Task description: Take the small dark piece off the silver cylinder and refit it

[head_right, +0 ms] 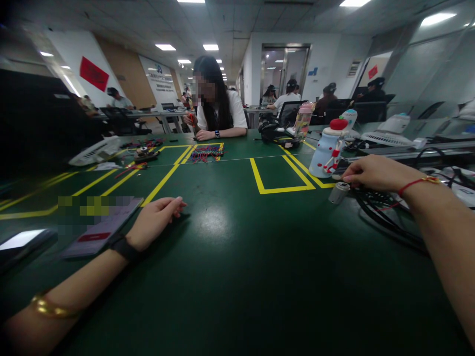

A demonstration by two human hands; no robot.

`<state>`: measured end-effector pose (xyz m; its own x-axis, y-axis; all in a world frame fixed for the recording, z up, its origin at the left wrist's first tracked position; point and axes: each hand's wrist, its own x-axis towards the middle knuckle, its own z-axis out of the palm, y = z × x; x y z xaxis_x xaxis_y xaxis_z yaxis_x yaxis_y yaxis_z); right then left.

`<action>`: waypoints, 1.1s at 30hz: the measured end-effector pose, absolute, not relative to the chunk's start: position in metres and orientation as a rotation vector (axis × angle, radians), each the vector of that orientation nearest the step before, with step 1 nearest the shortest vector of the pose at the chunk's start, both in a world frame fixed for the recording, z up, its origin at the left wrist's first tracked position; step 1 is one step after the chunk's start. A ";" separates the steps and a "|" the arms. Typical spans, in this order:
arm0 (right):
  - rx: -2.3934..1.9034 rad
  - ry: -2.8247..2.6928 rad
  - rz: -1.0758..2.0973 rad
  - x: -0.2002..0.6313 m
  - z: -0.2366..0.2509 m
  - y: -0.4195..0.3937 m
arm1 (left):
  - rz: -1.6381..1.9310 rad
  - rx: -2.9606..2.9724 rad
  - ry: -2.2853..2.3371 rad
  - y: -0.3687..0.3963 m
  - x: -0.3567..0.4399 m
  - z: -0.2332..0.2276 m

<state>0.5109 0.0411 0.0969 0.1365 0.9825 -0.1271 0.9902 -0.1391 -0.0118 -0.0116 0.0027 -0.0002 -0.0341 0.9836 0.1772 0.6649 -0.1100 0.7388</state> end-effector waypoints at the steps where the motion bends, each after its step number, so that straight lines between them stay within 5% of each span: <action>1: 2.306 2.000 -0.186 0.511 0.097 0.041 | 0.969 1.814 1.727 0.003 -0.012 0.000; 33: 2.340 2.043 -0.351 0.514 0.091 0.040 | 0.991 1.806 1.716 0.002 -0.011 0.000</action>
<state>0.5138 0.0403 0.0913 0.1209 0.9766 -0.1780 0.9800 -0.1459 -0.1353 -0.0110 0.0023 0.0004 -0.0358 0.9816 0.1875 0.6532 -0.1190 0.7478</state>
